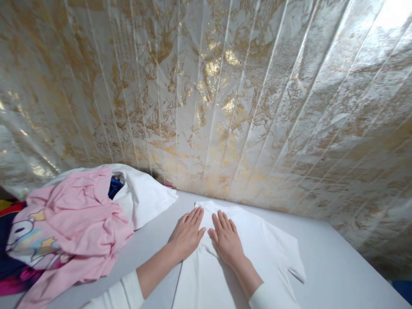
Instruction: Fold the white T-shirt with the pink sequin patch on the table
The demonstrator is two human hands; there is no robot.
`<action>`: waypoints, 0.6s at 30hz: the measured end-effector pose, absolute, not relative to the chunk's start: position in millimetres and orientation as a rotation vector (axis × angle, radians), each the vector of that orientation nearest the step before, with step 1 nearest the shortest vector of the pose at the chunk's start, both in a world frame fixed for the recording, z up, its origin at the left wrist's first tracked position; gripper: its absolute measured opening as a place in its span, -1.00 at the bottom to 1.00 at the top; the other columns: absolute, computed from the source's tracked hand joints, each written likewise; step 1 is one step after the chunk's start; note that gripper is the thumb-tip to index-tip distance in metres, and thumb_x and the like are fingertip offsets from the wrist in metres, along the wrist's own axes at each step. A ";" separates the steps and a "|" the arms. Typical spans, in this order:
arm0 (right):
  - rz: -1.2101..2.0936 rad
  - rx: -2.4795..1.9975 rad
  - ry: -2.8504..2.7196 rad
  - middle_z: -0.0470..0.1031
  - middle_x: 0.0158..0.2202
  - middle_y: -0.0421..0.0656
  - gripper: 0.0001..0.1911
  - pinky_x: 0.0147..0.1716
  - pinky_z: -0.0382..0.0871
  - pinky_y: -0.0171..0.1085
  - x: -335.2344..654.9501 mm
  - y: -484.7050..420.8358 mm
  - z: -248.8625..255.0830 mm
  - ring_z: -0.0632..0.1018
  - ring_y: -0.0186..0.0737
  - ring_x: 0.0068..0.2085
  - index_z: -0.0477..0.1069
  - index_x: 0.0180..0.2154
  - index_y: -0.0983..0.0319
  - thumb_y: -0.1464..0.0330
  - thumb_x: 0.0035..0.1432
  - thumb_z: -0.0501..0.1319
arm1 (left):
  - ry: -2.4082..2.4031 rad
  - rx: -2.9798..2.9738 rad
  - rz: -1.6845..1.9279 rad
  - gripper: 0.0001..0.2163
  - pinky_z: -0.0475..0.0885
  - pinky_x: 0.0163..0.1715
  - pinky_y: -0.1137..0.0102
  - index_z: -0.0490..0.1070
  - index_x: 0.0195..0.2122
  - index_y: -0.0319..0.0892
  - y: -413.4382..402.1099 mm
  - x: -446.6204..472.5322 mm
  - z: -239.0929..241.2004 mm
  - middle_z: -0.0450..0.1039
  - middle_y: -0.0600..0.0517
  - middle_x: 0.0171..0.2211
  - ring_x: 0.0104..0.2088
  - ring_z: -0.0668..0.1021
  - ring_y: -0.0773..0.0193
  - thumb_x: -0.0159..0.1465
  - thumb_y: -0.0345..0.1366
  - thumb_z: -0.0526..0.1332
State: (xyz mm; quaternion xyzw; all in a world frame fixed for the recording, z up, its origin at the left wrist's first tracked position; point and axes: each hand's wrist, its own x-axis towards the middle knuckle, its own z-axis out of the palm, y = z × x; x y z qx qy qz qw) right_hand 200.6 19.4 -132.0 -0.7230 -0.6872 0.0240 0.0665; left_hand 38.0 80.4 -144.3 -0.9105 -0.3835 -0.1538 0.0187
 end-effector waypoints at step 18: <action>0.138 -2.172 -2.116 -0.15 0.40 0.00 -0.39 0.30 -0.19 -0.06 196.9 38.4 -127.8 -0.09 -0.12 0.39 -0.04 0.35 0.29 0.18 0.37 -0.11 | -0.737 -3.212 -0.172 -0.37 -0.01 0.30 0.22 -0.17 0.39 -0.07 -34.7 -56.5 -113.9 -0.11 -0.01 0.37 0.35 0.05 0.20 0.38 -0.22 0.12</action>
